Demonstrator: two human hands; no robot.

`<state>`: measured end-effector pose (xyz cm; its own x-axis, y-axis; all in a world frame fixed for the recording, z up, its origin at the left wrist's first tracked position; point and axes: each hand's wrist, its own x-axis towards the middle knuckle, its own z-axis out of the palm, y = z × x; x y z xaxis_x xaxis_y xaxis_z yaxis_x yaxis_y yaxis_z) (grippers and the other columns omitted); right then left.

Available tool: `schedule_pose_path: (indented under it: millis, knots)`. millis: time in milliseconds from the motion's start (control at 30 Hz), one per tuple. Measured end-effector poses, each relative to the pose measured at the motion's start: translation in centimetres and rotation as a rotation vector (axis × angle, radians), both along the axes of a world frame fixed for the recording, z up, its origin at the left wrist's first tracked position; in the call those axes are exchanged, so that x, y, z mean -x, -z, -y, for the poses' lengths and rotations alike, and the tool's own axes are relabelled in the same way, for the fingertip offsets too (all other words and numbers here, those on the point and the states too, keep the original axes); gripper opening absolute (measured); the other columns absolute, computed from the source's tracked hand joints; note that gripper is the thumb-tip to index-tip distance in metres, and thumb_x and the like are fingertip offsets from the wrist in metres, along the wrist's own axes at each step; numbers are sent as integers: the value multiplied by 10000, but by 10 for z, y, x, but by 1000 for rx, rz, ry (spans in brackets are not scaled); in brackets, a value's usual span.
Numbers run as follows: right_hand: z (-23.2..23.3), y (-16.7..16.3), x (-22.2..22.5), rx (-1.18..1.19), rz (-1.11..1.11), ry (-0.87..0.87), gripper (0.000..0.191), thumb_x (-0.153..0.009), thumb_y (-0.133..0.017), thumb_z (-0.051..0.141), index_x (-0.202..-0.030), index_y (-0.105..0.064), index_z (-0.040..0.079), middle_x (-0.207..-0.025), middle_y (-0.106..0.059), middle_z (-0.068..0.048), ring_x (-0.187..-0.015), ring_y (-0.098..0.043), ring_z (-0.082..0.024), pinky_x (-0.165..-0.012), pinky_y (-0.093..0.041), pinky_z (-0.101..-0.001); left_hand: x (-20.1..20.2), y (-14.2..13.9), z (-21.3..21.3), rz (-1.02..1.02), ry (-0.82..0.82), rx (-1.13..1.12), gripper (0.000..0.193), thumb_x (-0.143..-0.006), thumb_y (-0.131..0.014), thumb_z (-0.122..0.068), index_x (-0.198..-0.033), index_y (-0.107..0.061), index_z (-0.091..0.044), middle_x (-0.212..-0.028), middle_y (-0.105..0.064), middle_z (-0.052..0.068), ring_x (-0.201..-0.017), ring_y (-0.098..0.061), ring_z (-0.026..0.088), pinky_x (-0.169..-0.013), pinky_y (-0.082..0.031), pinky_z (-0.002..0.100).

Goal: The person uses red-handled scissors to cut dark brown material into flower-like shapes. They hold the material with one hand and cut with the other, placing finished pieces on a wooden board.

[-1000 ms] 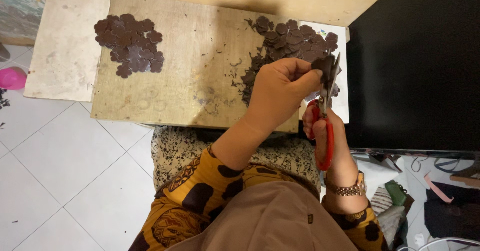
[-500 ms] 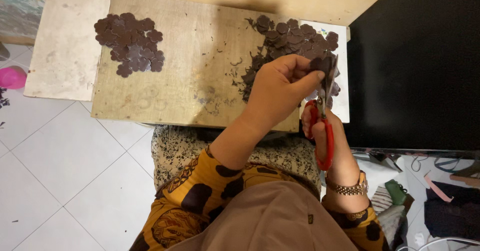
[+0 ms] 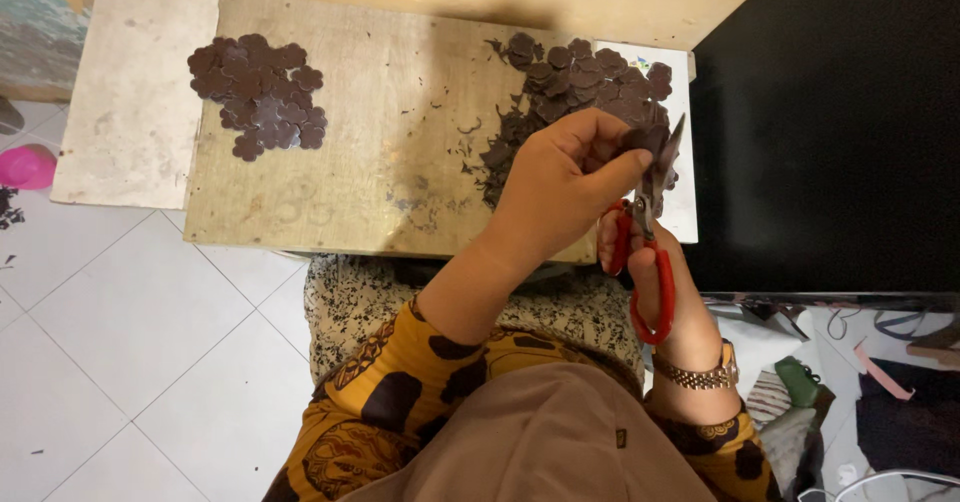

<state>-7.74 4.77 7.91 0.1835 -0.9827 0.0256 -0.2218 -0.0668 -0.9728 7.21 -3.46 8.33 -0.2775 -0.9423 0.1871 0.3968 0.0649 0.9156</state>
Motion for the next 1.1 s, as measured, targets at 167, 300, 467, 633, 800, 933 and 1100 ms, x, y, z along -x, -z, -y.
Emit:
schedule_pose_path:
  millis: [167, 300, 467, 633, 800, 933, 1100]
  knots:
    - [1, 2, -3, -6, 129, 15, 835, -851, -506, 890, -1005, -507, 70, -880, -483, -7, -808, -459, -132, -756, -388, -283, 5, 6, -1, 9, 8, 2, 148, -940, -729, -82, -1056, -661, -19, -842, -680, -1, -731, -603, 41, -658, -506, 207]
    - [-3, -3, -2, -31, 155, -2, 855, -837, -496, 915, -978, -515, 73, -892, -470, -1, -832, -453, -130, -775, -362, -273, 10, 10, -1, -179, 84, -87, 117, -945, -719, -43, -1017, -641, 4, -903, -693, 15, -792, -621, 56, -708, -516, 219]
    - [-4, -13, 0, -46, 86, -42, 873, -824, -472, 942, -936, -502, 76, -850, -450, 2, -801, -424, -129, -764, -348, -276, 7, 11, -2, -140, 80, -83, 121, -947, -698, -57, -1040, -635, -12, -924, -687, 10, -815, -624, 46, -721, -525, 210]
    - [-5, -19, 2, -68, 56, -80, 896, -805, -468, 952, -951, -514, 69, -861, -453, 3, -805, -416, -124, -754, -340, -276, 8, 8, -3, -130, 64, -35, 134, -966, -712, -70, -1047, -623, -10, -905, -667, 3, -804, -598, 47, -714, -507, 216]
    - [-5, -21, 2, -35, 14, -47, 913, -788, -465, 962, -971, -528, 70, -855, -462, 9, -799, -422, -119, -744, -343, -275, 6, 4, -5, 42, -5, 45, 147, -968, -722, -105, -1051, -638, -16, -876, -662, -8, -772, -588, 38, -705, -510, 208]
    - [-7, -22, 6, -23, 48, -103, 867, -833, -500, 926, -957, -517, 68, -875, -457, 5, -836, -425, -128, -783, -343, -274, 2, -3, -6, 32, 47, 49, 155, -996, -708, -128, -1067, -629, -15, -873, -666, -5, -769, -589, 44, -702, -503, 216]
    - [-2, -17, 13, 41, -97, -87, 836, -840, -482, 906, -985, -538, 85, -846, -469, 17, -778, -423, -114, -688, -354, -259, -5, -15, -12, 178, -8, 99, 194, -996, -680, -146, -1141, -616, -34, -876, -670, 0, -752, -598, 62, -679, -511, 223]
